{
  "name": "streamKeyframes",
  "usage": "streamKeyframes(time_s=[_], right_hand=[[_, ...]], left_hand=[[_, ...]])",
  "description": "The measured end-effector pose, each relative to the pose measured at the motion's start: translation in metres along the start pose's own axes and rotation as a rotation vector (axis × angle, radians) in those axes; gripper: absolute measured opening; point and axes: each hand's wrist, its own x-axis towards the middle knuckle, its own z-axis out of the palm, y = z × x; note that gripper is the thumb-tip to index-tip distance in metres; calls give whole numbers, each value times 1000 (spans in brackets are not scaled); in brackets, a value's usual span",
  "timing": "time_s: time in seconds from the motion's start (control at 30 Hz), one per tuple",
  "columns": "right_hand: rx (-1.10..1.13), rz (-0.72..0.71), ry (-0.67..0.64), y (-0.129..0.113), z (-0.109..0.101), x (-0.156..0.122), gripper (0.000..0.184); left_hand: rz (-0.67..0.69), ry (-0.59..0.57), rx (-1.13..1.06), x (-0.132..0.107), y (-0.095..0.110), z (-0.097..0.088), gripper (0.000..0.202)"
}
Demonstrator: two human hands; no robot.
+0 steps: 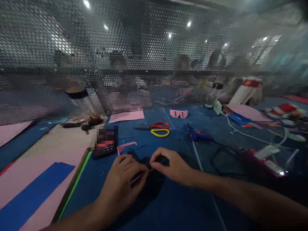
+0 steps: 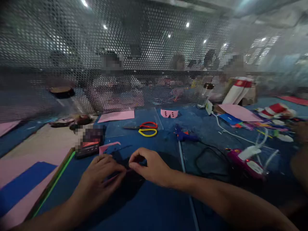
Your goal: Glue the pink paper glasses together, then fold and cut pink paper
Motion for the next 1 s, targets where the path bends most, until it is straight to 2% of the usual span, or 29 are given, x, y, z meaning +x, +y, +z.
streamKeyframes(time_s=[0.13, 0.23, 0.5, 1.0], right_hand=[[-248, -282, 31, -1, -6, -3, 3], [-382, -363, -2, -2, -7, -4, 4], [-465, -395, 5, -1, -5, -3, 12], [-488, -421, -15, 3, -3, -4, 8]], left_hand=[[-22, 3, 28, -2, -3, 1, 13], [-16, 12, 16, -1, -2, 1, 15], [8, 62, -6, 0, -1, 1, 14], [32, 45, 34, -1, -3, 2, 13]])
